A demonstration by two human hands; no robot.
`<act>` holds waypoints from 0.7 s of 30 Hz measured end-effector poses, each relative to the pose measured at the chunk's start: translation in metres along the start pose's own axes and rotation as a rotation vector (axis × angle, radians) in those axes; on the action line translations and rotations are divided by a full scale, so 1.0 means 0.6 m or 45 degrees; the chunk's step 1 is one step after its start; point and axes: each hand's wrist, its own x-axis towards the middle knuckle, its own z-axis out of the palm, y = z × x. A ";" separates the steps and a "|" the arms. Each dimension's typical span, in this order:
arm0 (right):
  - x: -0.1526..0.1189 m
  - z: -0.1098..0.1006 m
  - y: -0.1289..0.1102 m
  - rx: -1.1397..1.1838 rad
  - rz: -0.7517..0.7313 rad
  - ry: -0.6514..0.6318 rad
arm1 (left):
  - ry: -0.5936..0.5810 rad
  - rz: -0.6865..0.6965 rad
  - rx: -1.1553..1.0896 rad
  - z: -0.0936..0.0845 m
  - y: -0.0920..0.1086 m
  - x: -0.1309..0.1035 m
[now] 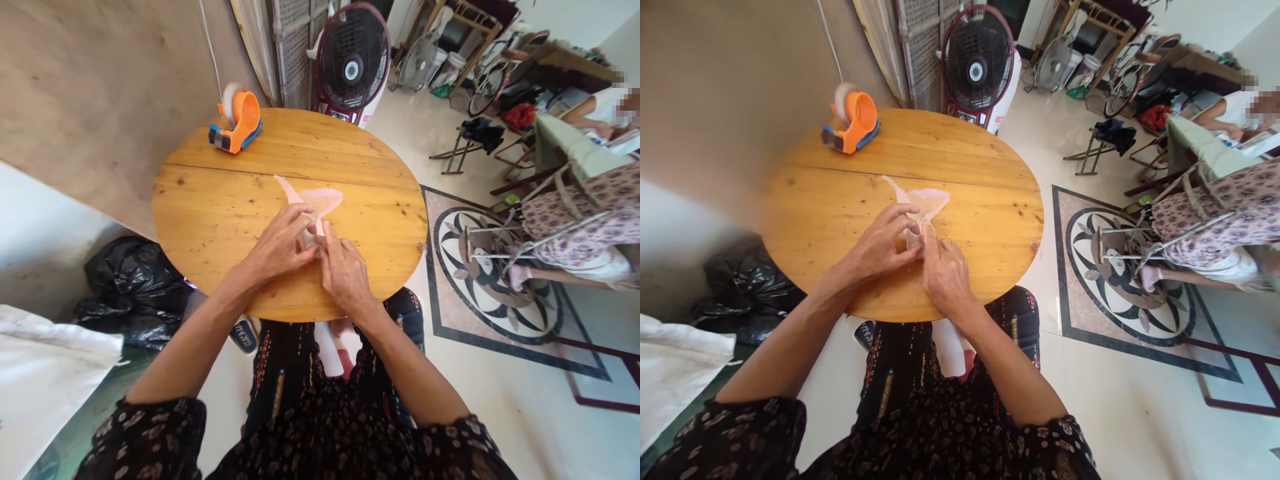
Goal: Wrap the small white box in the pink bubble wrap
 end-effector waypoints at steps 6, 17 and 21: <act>-0.003 0.004 -0.005 -0.147 -0.045 -0.012 | 0.171 -0.307 0.087 -0.007 0.036 -0.025; 0.027 -0.048 0.029 0.467 0.114 -0.201 | 0.037 -0.715 0.060 0.017 0.065 0.005; 0.046 -0.067 0.046 0.587 0.064 -0.322 | -0.037 -0.773 0.079 0.013 0.072 0.019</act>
